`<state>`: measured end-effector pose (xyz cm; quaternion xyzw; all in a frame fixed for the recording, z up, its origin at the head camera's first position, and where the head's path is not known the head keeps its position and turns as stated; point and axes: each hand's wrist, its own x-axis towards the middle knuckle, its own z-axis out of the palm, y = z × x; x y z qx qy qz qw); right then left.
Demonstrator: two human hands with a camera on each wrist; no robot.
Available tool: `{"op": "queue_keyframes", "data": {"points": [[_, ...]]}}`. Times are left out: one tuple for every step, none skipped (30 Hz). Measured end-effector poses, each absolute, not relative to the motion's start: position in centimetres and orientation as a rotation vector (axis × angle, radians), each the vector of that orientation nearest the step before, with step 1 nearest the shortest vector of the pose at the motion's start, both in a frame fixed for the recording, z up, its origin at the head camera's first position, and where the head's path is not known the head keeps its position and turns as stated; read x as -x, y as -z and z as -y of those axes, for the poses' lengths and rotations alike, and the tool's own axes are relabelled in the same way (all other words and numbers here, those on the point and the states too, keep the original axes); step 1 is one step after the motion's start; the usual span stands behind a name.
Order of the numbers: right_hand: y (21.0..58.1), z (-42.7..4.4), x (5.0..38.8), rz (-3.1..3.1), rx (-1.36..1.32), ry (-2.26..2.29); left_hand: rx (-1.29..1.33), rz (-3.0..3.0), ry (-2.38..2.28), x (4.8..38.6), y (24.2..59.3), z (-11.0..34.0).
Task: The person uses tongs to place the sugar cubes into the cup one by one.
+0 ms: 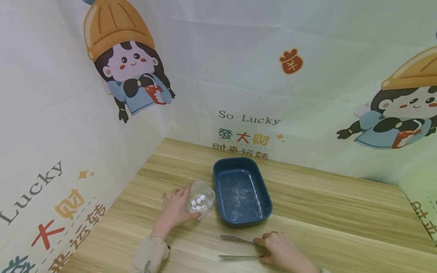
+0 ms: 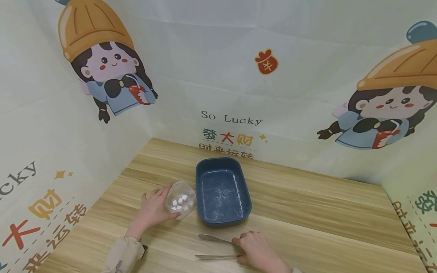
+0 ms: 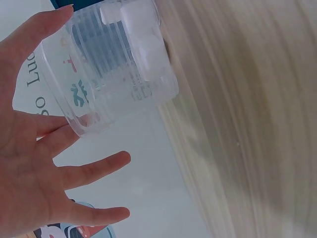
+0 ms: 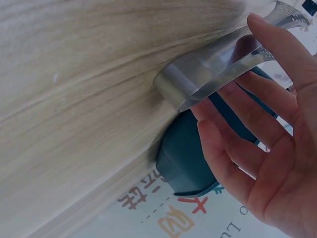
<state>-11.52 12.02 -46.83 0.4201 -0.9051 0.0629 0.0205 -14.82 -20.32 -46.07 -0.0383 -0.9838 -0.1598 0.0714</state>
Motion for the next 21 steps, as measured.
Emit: {"op": "queue_keyframes", "data": {"points": [[46.9, -12.1, 11.5, 2.811, -1.299, -0.200, 0.115, 2.956, 0.477, 14.8, 46.1, 20.3], [47.0, -12.2, 11.5, 2.818, -1.292, -0.203, 0.116, 2.955, 0.476, 14.8, 46.1, 20.3], [47.0, -12.2, 11.5, 2.827, -1.286, -0.208, 0.117, 2.954, 0.473, 14.8, 46.1, 20.3], [47.0, -12.3, 11.5, 2.832, -1.280, -0.216, 0.119, 2.953, 0.467, 14.7, 46.2, 20.3], [47.0, -12.5, 11.4, 2.840, -1.273, -0.236, 0.123, 2.952, 0.463, 14.8, 46.2, 20.3], [47.0, -12.6, 11.4, 2.850, -1.263, -0.260, 0.128, 2.949, 0.460, 14.7, 46.2, 20.4], [46.9, -12.8, 11.3, 2.849, -1.248, -0.275, 0.133, 2.944, 0.455, 14.7, 46.3, 20.4], [46.8, -13.0, 11.3, 2.847, -1.234, -0.302, 0.140, 2.940, 0.452, 14.7, 46.3, 20.4], [46.7, -13.1, 11.2, 2.841, -1.222, -0.349, 0.149, 2.933, 0.443, 14.7, 46.4, 20.4], [46.5, -13.3, 11.1, 2.818, -1.210, -0.384, 0.158, 2.927, 0.435, 14.7, 46.5, 20.4], [46.4, -13.4, 11.0, 2.800, -1.195, -0.411, 0.168, 2.919, 0.435, 14.7, 46.5, 20.4], [46.2, -13.6, 11.0, 2.765, -1.184, -0.426, 0.178, 2.907, 0.433, 14.6, 46.5, 20.3], [46.0, -13.6, 11.0, 2.731, -1.164, -0.434, 0.183, 2.899, 0.432, 14.6, 46.6, 20.3], [45.8, -13.7, 11.0, 2.696, -1.140, -0.439, 0.188, 2.890, 0.434, 14.5, 46.5, 20.2], [45.6, -13.8, 11.0, 2.662, -1.113, -0.437, 0.192, 2.884, 0.431, 14.5, 46.5, 20.2], [45.5, -13.9, 11.0, 2.633, -1.081, -0.426, 0.197, 2.878, 0.428, 14.4, 46.4, 20.1], [45.3, -14.0, 11.0, 2.613, -1.045, -0.426, 0.200, 2.871, 0.430, 14.3, 46.2, 19.9], [45.2, -14.1, 11.0, 2.596, -1.006, -0.427, 0.203, 2.865, 0.434, 14.3, 46.0, 19.8], [45.1, -14.2, 10.9, 2.591, -0.963, -0.426, 0.207, 2.861, 0.429, 14.2, 45.8, 19.6], [45.0, -14.3, 10.9, 2.583, -0.929, -0.427, 0.214, 2.854, 0.411, 14.1, 45.5, 19.4], [44.9, -14.4, 10.8, 2.584, -0.902, -0.439, 0.227, 2.845, 0.406, 13.9, 45.2, 19.1]]}}
